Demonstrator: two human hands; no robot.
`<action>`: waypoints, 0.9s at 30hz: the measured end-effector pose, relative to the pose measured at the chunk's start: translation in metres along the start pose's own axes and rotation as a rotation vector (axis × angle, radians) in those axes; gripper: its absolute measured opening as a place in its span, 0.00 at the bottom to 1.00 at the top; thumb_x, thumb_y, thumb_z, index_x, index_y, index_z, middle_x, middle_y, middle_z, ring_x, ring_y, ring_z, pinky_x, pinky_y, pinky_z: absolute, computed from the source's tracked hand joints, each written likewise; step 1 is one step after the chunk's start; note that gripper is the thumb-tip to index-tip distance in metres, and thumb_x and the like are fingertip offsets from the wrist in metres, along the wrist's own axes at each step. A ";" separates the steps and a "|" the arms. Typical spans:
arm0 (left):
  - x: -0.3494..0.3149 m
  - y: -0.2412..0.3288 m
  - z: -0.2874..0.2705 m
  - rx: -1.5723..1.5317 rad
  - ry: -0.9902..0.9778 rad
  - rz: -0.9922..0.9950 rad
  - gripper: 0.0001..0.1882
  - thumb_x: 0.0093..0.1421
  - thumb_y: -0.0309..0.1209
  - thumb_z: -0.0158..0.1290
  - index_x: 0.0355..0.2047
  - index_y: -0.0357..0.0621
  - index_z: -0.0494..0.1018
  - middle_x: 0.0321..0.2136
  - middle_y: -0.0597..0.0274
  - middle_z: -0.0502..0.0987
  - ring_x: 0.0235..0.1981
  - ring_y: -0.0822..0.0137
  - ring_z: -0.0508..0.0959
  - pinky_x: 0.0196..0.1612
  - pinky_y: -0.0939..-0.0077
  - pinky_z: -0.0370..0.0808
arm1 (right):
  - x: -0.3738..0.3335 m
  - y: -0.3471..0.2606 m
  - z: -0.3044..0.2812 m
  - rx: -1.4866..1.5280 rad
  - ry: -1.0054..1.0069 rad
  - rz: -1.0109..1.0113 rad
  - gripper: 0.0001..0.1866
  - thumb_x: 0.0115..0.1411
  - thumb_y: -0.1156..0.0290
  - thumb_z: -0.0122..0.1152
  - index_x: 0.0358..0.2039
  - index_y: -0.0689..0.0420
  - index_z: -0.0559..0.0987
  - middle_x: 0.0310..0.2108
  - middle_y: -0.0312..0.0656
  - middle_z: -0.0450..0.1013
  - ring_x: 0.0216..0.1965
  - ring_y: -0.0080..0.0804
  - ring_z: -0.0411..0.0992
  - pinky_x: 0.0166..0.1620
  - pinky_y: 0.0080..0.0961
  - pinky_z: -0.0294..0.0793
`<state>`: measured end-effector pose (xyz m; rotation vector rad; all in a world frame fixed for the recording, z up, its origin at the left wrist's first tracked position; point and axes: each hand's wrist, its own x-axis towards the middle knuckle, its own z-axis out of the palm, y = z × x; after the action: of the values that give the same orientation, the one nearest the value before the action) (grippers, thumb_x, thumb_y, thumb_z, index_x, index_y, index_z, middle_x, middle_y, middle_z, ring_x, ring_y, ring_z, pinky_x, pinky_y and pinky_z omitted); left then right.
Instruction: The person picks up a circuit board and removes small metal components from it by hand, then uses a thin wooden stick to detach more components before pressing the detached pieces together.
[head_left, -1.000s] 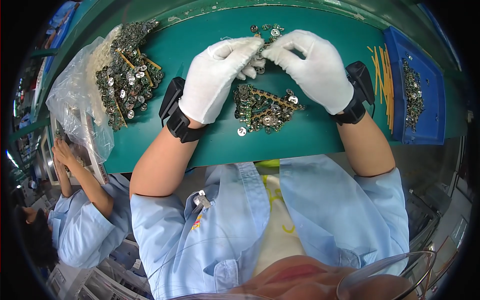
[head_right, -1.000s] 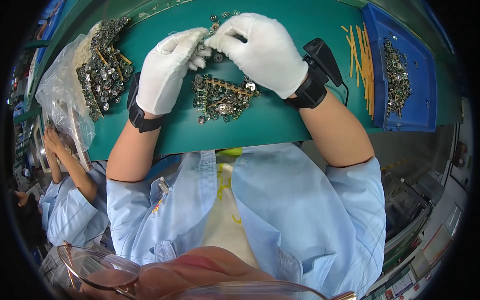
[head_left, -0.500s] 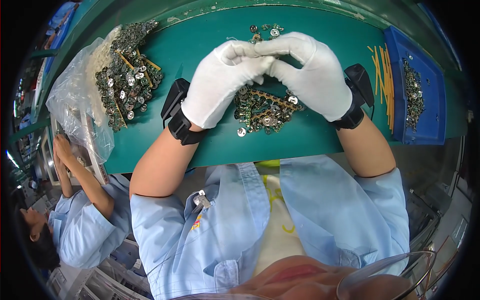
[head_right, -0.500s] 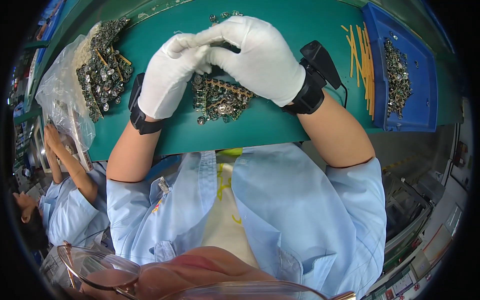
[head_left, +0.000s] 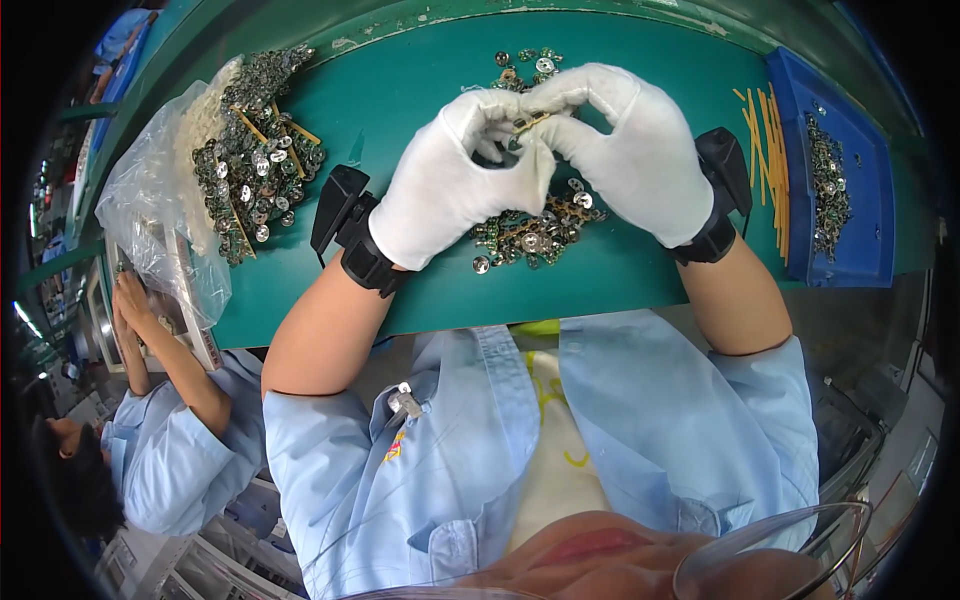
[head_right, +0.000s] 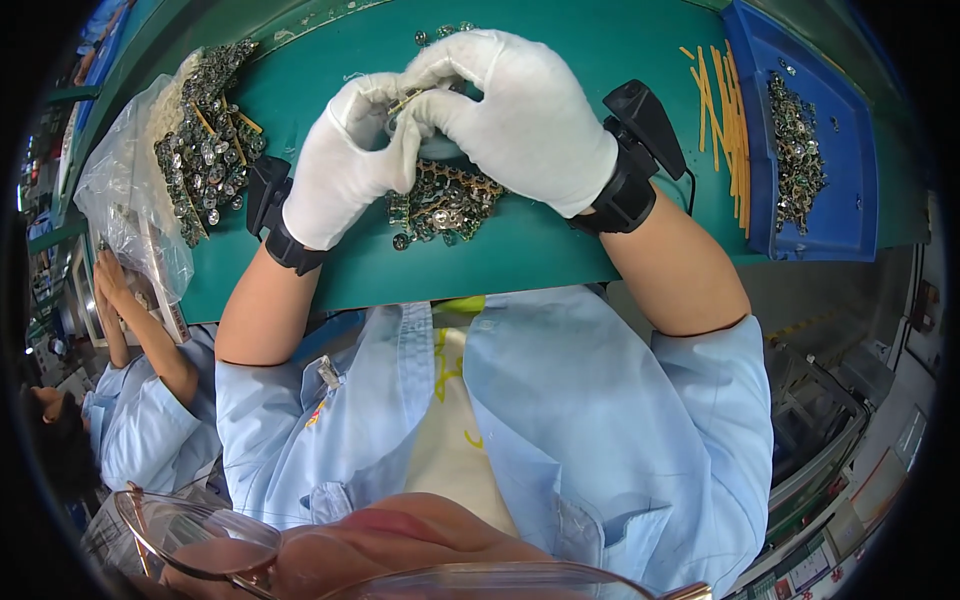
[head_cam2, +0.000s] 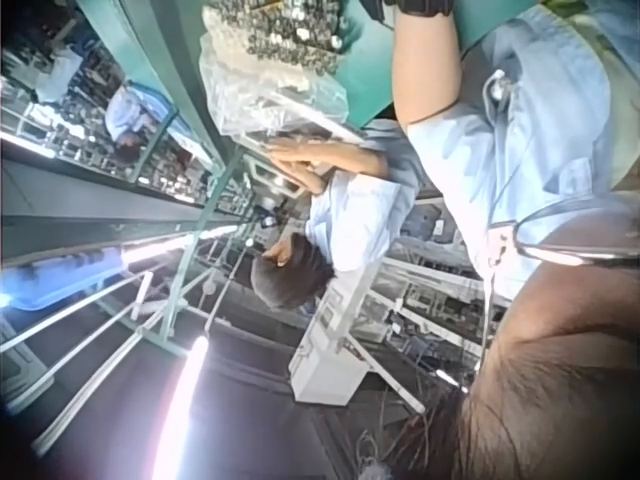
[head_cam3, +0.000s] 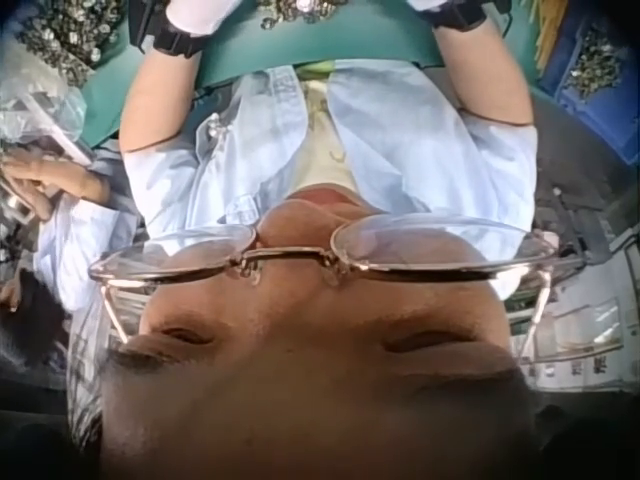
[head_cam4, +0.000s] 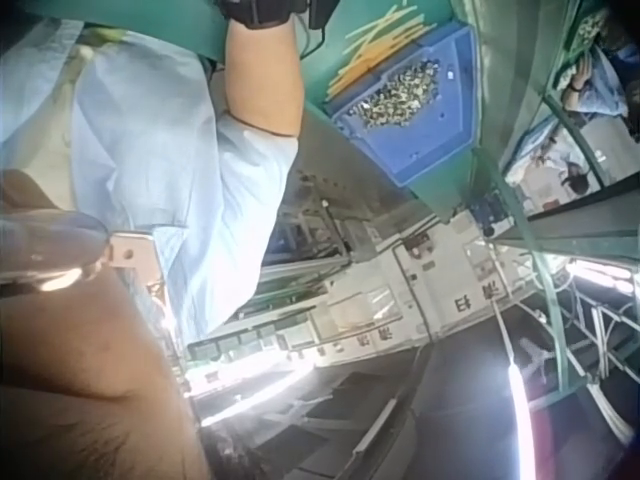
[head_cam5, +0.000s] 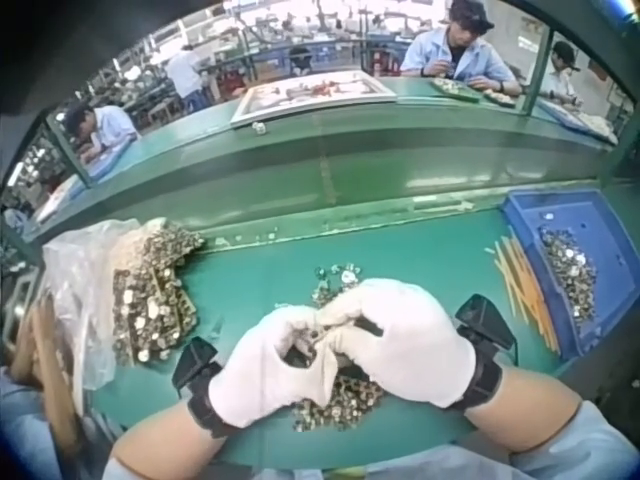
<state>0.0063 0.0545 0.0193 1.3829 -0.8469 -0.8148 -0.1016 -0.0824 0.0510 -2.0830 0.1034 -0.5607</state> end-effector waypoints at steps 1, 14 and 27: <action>0.000 0.003 0.000 0.030 -0.004 0.016 0.21 0.48 0.31 0.60 0.41 0.37 0.70 0.32 0.67 0.72 0.32 0.78 0.68 0.38 0.84 0.68 | 0.000 0.001 0.001 0.016 0.007 0.002 0.08 0.48 0.81 0.58 0.32 0.61 0.77 0.30 0.40 0.74 0.35 0.29 0.73 0.40 0.22 0.71; 0.000 0.012 -0.008 -0.005 -0.032 0.041 0.25 0.41 0.28 0.63 0.41 0.37 0.70 0.32 0.65 0.75 0.31 0.78 0.71 0.38 0.83 0.69 | 0.001 -0.002 -0.007 -0.105 -0.111 -0.267 0.10 0.46 0.79 0.59 0.33 0.58 0.78 0.28 0.39 0.73 0.30 0.33 0.72 0.36 0.24 0.71; -0.002 0.011 -0.007 -0.041 0.055 0.146 0.13 0.52 0.26 0.56 0.38 0.37 0.72 0.35 0.61 0.75 0.34 0.72 0.73 0.40 0.81 0.69 | -0.002 -0.005 -0.002 -0.584 -0.067 -0.228 0.06 0.44 0.75 0.62 0.21 0.57 0.72 0.22 0.40 0.69 0.24 0.35 0.67 0.27 0.23 0.65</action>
<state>0.0109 0.0600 0.0301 1.2861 -0.8735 -0.6751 -0.1049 -0.0806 0.0548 -2.7031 -0.0139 -0.6509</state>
